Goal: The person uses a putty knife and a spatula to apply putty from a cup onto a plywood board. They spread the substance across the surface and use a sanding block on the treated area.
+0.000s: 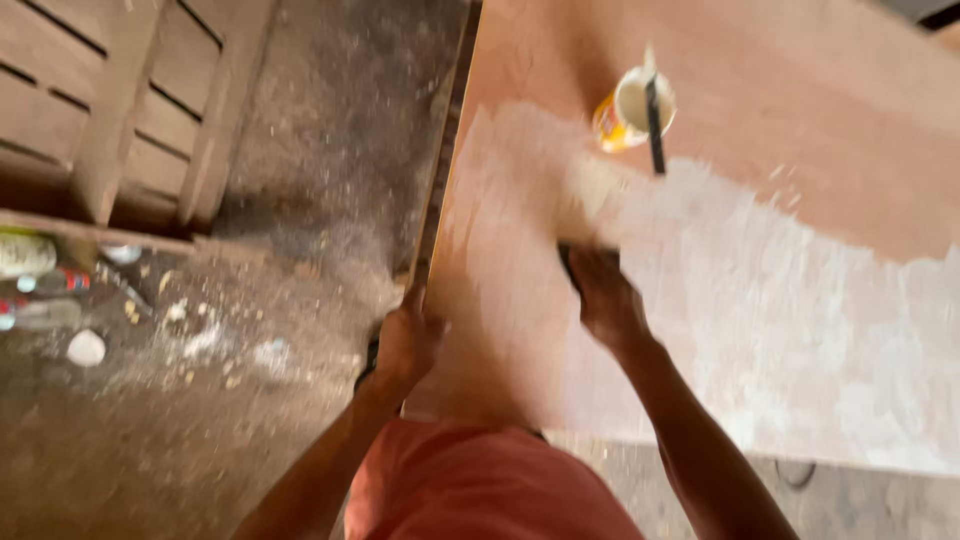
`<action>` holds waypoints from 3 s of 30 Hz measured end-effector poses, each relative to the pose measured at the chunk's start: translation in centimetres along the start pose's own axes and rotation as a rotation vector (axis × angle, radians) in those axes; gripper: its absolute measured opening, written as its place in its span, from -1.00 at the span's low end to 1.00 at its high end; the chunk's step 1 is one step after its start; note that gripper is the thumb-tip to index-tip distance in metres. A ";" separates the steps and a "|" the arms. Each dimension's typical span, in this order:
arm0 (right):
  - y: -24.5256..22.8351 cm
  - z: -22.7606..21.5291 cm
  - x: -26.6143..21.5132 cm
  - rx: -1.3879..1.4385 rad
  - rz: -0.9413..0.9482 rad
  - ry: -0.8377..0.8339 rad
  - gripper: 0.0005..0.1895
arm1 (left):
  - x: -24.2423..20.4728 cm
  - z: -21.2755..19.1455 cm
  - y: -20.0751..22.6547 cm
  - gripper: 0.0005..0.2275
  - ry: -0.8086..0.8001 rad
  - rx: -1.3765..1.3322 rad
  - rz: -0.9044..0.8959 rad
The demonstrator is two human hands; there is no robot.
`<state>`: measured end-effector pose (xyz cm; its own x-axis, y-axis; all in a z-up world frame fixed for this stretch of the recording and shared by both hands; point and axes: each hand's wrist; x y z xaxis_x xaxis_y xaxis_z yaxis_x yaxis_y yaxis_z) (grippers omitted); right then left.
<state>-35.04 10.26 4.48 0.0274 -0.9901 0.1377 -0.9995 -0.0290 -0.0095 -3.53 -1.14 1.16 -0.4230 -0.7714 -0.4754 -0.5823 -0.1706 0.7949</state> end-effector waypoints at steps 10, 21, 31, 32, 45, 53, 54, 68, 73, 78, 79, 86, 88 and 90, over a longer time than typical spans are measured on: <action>5.7 -0.3 13.9 0.097 0.339 -0.074 -0.55 | 0.0 0.4 -0.5 -0.41 -0.023 0.081 0.044; 9.2 -1.5 6.4 0.032 0.390 -0.108 -0.70 | 0.5 0.2 -1.4 -0.41 -0.037 -0.016 0.068; -11.4 -6.9 3.0 0.219 0.194 -0.338 -0.81 | -2.2 -3.3 4.3 -0.35 0.381 0.176 0.725; -12.6 -8.3 3.7 0.251 0.124 -0.263 -0.86 | -2.5 -3.6 5.4 -0.43 0.347 0.167 0.804; 8.3 -8.4 19.2 -0.091 0.455 0.009 0.00 | -2.7 -4.4 2.0 -0.94 0.414 -0.264 0.510; 14.0 -2.9 21.5 0.124 0.790 -0.237 0.29 | -6.2 -7.5 -1.5 -0.91 0.446 -0.479 0.050; 13.6 -3.2 20.9 0.114 0.785 -0.232 0.26 | -6.3 -7.8 -1.7 -0.89 0.440 -0.492 0.008; 10.0 -5.9 4.7 0.045 0.655 0.034 -0.01 | -3.8 -8.1 0.6 -0.88 0.237 -0.576 0.089; 7.0 -5.7 2.4 0.395 1.074 0.069 -0.42 | -3.1 -7.7 1.3 -0.89 0.177 -0.536 0.154; 6.7 -7.2 1.7 0.006 0.824 0.141 -0.81 | -3.2 -7.1 1.0 -0.89 0.116 -0.509 0.146; 6.7 -7.8 1.5 -0.122 0.734 0.153 -0.87 | -3.1 -7.0 1.0 -0.89 0.114 -0.515 0.176; 6.8 -12.2 0.3 -0.392 0.567 0.003 -0.85 | -3.5 -6.9 1.0 -0.88 0.102 -0.527 0.086; 7.7 -11.5 1.5 -0.487 0.454 -0.011 -0.89 | -3.7 -6.8 1.3 -0.89 0.091 -0.553 0.109; 8.3 -10.2 2.8 -0.518 0.409 -0.011 -0.91 | -3.9 -6.8 1.4 -0.88 0.092 -0.529 0.113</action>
<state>-43.40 8.61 14.84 -0.3580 -0.9088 0.2142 -0.8064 0.4166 0.4196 2.04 -2.60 6.67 -0.3863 -0.8491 -0.3602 -0.0986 -0.3502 0.9315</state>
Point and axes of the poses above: each hand's wrist, its own x-axis towards the middle knuckle, its own z-axis out of the palm, y = z × x, and after that the axes turned 3 degrees about -z, right-handed
